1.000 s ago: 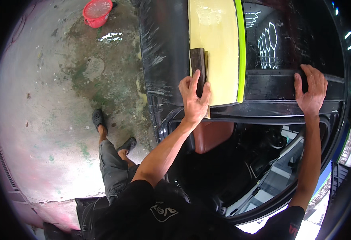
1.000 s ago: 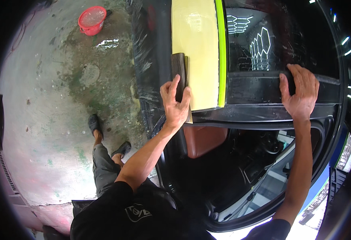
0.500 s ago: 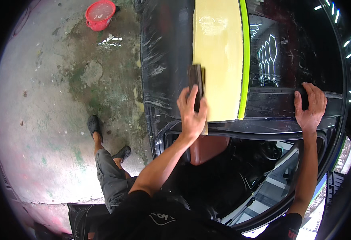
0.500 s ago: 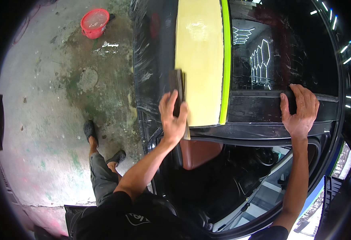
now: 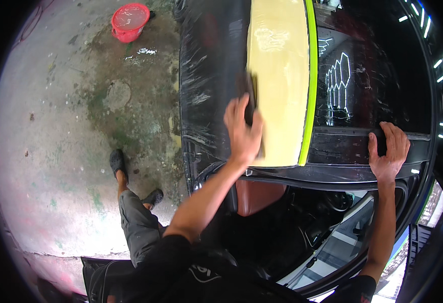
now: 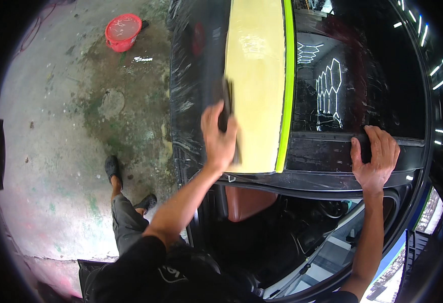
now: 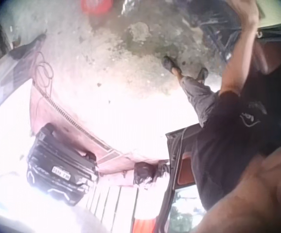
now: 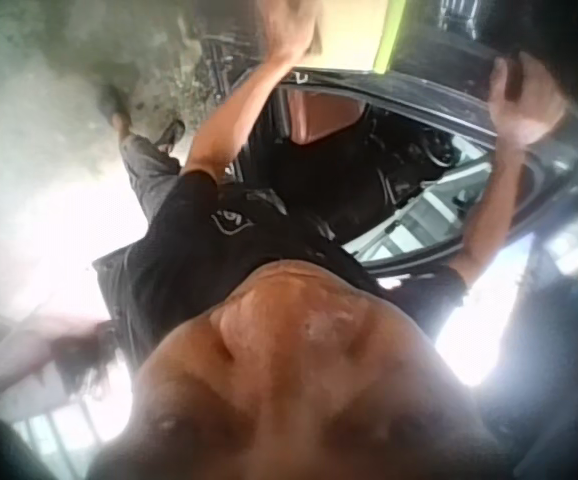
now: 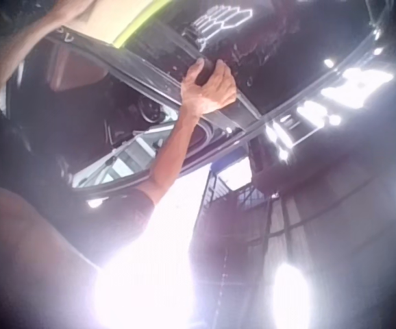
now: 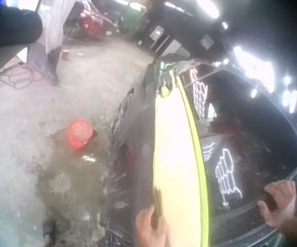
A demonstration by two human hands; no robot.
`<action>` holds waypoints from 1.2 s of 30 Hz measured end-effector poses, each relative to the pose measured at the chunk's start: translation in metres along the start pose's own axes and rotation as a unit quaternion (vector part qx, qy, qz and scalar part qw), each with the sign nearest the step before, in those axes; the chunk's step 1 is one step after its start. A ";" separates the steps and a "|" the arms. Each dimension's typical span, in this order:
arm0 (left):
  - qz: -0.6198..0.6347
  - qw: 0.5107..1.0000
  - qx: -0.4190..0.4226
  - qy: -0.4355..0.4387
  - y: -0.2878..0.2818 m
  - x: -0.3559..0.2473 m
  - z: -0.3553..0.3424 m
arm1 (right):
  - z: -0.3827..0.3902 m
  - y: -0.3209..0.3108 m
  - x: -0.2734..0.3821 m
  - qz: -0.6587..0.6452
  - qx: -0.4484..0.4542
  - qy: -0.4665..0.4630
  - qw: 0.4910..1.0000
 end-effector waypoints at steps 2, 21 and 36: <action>0.026 0.999 -0.016 0.010 0.023 -0.012 -0.097 | -0.005 0.000 0.000 -0.012 0.001 0.000 1.000; -0.005 0.987 0.108 -0.116 0.067 -0.045 -0.268 | -0.006 0.007 -0.003 -0.011 0.008 -0.005 1.000; 0.036 0.997 -0.049 0.038 0.015 -0.011 -0.070 | -0.002 0.004 -0.003 0.005 -0.045 -0.022 0.999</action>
Point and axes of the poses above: each hand's wrist, its own z-axis away from the middle knuckle, its own y-axis out of the palm, x = y × z, the point moved 4 cm from there along -z, towards the middle knuckle, and after that the axes turned 5 degrees about y, right-handed, at the moved point
